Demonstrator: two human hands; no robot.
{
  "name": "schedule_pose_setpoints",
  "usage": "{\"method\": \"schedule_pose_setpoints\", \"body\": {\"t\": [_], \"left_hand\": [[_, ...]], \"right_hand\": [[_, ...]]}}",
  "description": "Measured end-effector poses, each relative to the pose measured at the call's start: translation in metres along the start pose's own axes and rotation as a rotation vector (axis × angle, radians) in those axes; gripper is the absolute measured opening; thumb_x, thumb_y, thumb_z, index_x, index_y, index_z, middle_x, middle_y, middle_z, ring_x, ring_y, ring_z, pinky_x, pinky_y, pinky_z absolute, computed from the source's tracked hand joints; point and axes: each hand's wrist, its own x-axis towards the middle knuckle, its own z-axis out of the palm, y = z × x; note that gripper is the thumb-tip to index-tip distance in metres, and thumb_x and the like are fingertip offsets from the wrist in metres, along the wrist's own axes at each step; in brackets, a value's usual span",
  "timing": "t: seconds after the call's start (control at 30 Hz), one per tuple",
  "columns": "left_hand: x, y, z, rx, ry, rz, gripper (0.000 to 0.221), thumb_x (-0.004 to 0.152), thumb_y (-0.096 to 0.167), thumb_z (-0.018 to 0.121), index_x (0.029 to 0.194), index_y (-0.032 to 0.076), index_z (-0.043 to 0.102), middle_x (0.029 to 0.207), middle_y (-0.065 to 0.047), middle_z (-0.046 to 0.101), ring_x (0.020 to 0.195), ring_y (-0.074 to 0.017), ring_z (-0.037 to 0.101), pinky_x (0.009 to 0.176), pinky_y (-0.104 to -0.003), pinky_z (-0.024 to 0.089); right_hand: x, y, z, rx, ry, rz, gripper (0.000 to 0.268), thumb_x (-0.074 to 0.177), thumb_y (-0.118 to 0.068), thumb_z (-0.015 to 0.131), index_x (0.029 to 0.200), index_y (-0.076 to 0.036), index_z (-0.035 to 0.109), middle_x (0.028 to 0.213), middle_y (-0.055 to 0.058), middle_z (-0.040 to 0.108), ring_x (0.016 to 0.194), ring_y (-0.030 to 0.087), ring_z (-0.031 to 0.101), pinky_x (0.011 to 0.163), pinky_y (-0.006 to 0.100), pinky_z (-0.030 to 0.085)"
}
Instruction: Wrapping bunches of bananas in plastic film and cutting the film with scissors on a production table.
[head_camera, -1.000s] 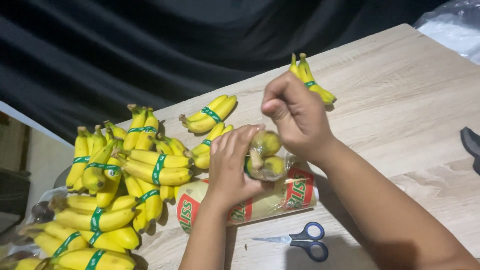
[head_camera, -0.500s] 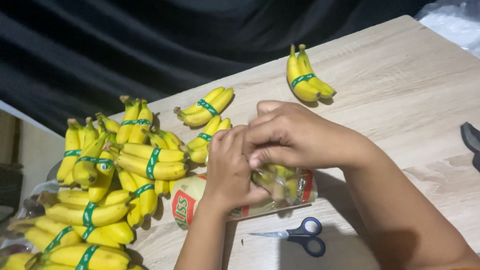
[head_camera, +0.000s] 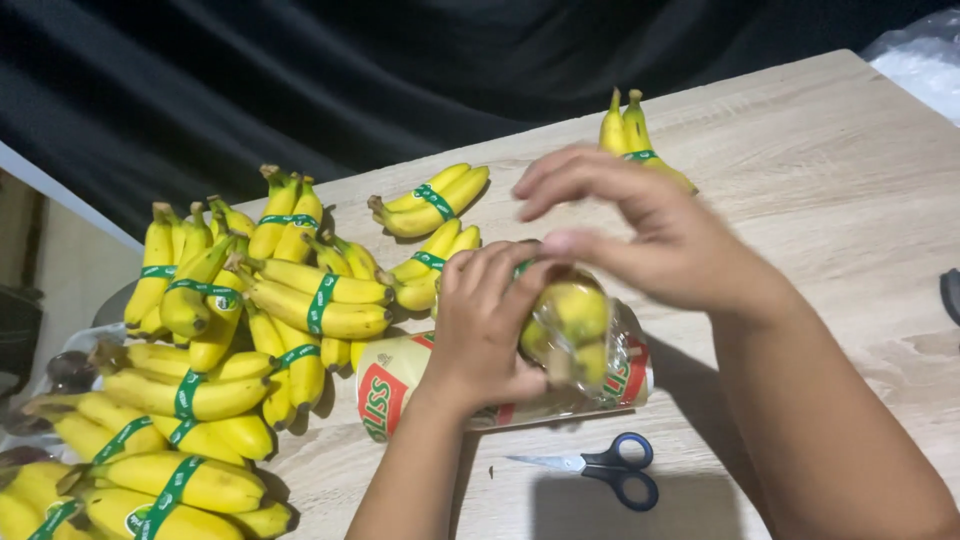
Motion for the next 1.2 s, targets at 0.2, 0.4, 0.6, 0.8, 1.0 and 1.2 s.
{"method": "schedule_pose_setpoints", "body": {"t": [0.2, 0.4, 0.6, 0.8, 1.0, 1.2], "left_hand": [[-0.003, -0.006, 0.004, -0.075, -0.022, -0.082, 0.089, 0.07, 0.059, 0.073, 0.137, 0.007, 0.048, 0.135, -0.014, 0.057, 0.123, -0.0342, 0.057, 0.101, -0.049, 0.037], [-0.002, -0.004, 0.004, -0.112, -0.034, -0.118, 0.095, 0.066, 0.055, 0.078, 0.141, 0.007, 0.044, 0.133, -0.017, 0.058, 0.127, -0.0378, 0.055, 0.108, -0.053, 0.036], [-0.013, -0.01, 0.005, -0.331, 0.01, -0.349, 0.068, 0.072, 0.048, 0.08, 0.127, 0.015, 0.058, 0.12, -0.004, 0.066, 0.123, -0.0292, 0.058, 0.111, -0.044, 0.038], [-0.024, -0.016, 0.012, -0.373, 0.068, -0.319, 0.09, 0.079, 0.046, 0.082, 0.144, 0.005, 0.035, 0.146, -0.018, 0.042, 0.142, -0.0363, 0.042, 0.127, -0.046, 0.029], [-0.021, -0.016, 0.012, -0.295, 0.038, -0.21, 0.084, 0.082, 0.049, 0.078, 0.145, 0.012, 0.038, 0.149, -0.013, 0.046, 0.148, -0.0368, 0.037, 0.132, -0.052, 0.013], [-0.03, -0.028, 0.026, -0.265, 0.051, -0.162, 0.104, 0.085, 0.059, 0.071, 0.158, 0.009, 0.015, 0.163, -0.017, 0.019, 0.156, -0.039, 0.023, 0.134, -0.051, 0.017]], "right_hand": [[-0.003, -0.005, 0.008, 0.115, -0.04, -0.244, 0.027, 0.102, -0.018, 0.052, 0.101, 0.0, 0.073, 0.1, 0.013, 0.077, 0.102, 0.027, 0.077, 0.103, 0.04, 0.059], [0.003, 0.0, 0.027, 0.016, -0.152, -0.297, 0.057, 0.106, -0.047, 0.034, 0.081, -0.011, 0.071, 0.09, 0.0, 0.073, 0.103, 0.023, 0.064, 0.107, 0.046, 0.039], [0.005, 0.003, 0.024, 0.092, -0.038, -0.107, 0.084, 0.105, -0.073, 0.019, 0.129, -0.006, 0.063, 0.141, 0.017, 0.063, 0.14, 0.032, 0.053, 0.123, 0.051, 0.037], [0.005, 0.005, 0.03, 0.277, -0.083, -0.122, 0.065, 0.108, -0.055, 0.037, 0.142, -0.003, 0.054, 0.15, 0.017, 0.057, 0.149, 0.031, 0.049, 0.13, 0.049, 0.036], [0.003, 0.009, 0.037, 0.275, -0.038, -0.093, 0.043, 0.1, -0.031, 0.063, 0.138, -0.011, 0.059, 0.143, 0.013, 0.063, 0.142, 0.03, 0.059, 0.124, 0.045, 0.048], [0.002, 0.012, 0.037, 0.229, -0.044, -0.191, 0.031, 0.108, -0.009, 0.05, 0.137, -0.01, 0.06, 0.148, 0.016, 0.061, 0.147, 0.032, 0.056, 0.128, 0.046, 0.045]]}}
